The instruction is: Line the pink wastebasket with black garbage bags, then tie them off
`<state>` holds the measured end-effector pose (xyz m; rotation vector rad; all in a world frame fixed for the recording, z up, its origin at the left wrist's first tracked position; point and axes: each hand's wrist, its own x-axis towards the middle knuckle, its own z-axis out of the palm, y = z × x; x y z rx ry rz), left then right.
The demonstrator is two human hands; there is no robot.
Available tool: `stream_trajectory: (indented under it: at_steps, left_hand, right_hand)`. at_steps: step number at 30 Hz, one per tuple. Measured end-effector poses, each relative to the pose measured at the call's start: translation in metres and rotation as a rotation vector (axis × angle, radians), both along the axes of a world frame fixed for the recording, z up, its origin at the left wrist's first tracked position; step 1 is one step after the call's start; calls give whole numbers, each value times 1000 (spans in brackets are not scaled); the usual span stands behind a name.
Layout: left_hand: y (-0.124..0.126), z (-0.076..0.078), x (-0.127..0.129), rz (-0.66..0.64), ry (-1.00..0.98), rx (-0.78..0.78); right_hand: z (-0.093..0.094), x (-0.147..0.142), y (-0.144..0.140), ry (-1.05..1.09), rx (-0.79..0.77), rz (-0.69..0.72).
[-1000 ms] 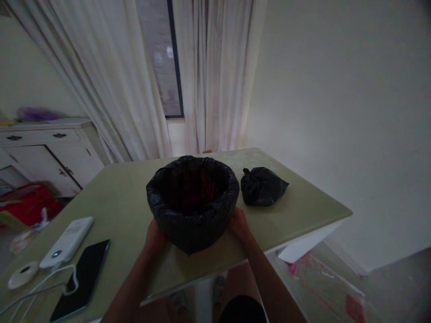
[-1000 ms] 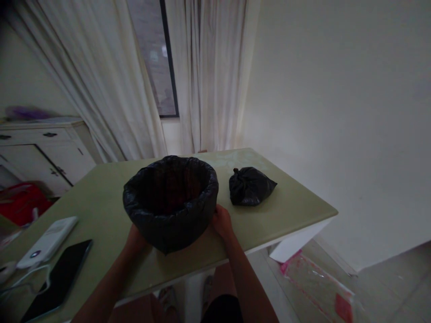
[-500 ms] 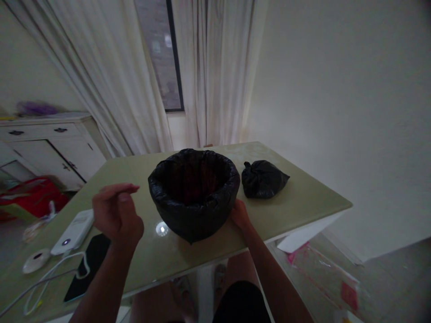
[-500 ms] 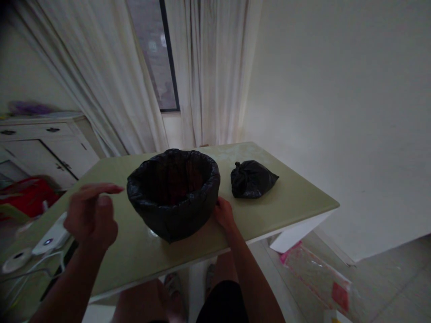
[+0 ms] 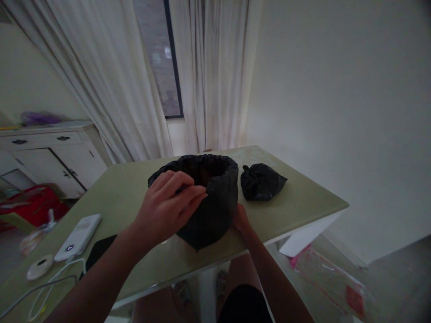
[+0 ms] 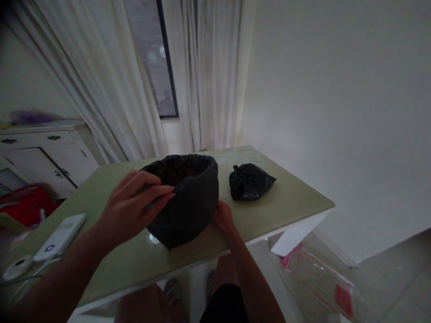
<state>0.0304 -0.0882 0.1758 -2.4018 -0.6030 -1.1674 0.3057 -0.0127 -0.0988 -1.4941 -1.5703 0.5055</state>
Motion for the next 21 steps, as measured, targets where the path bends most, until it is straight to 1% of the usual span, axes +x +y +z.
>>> stream_trajectory:
  at_steps: [2,5,10,13,16,19,21]
  left_hand:
    - [8,15,7,32,-78,-43]
    - [28,39,18,112,-175,-95]
    - [75,78,25,243,-218,-163]
    - [109,98,19,334,-340,-189]
    - [138,116,9,411,-424,-306]
    - [156,132,-3,467,-507,-408]
    - [162,142,-12,522,-586,-414]
  right_hand:
    - [0,1,0,-33,-28,-2]
    - [0,4,2,-75,-81,2]
    - [-2,7,5,-97,-79,31]
    - [-3,8,6,-85,-89,40]
    - [-3,8,6,-73,-89,44]
    - [-4,8,6,-52,-73,48]
    - [-4,8,6,-48,-62,50]
